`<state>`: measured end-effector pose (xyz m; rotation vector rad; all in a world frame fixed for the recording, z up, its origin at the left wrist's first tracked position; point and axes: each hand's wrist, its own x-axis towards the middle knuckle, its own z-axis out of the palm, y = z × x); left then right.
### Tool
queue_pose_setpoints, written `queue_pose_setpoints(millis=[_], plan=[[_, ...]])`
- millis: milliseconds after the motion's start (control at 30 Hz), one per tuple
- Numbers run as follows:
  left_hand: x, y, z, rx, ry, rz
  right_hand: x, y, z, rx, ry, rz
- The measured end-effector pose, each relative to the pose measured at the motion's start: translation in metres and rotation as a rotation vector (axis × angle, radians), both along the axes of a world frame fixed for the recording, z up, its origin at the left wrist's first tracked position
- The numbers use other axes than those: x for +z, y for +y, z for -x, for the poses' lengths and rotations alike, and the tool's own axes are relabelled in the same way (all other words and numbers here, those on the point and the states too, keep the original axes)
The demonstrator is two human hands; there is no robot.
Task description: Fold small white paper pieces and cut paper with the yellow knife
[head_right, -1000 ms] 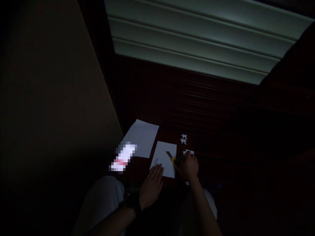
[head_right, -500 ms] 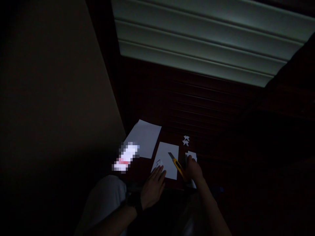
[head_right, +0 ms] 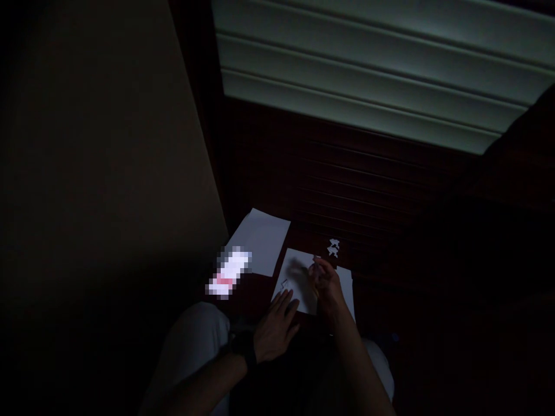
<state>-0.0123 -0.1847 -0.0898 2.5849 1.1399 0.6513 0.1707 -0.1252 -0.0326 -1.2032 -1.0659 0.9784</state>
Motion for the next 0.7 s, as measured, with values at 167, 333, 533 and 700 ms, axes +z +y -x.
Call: queue_pose_setpoints(millis=[167,333,533,700], plan=[[-0.003,-0.003,0.003,-0.016,-0.026,0.014,-0.015,0.005,0.036,-0.022,-0.083,0.025],[-0.007,-0.002,0.002,-0.003,-0.047,0.045,-0.039,0.011,0.051,-0.051,-0.183,0.065],[-0.004,0.001,-0.004,0.078,-0.042,0.065,-0.061,0.022,0.051,-0.118,-0.264,0.047],[0.004,0.004,-0.008,0.093,-0.027,0.028,-0.073,0.024,0.048,-0.118,-0.300,0.054]])
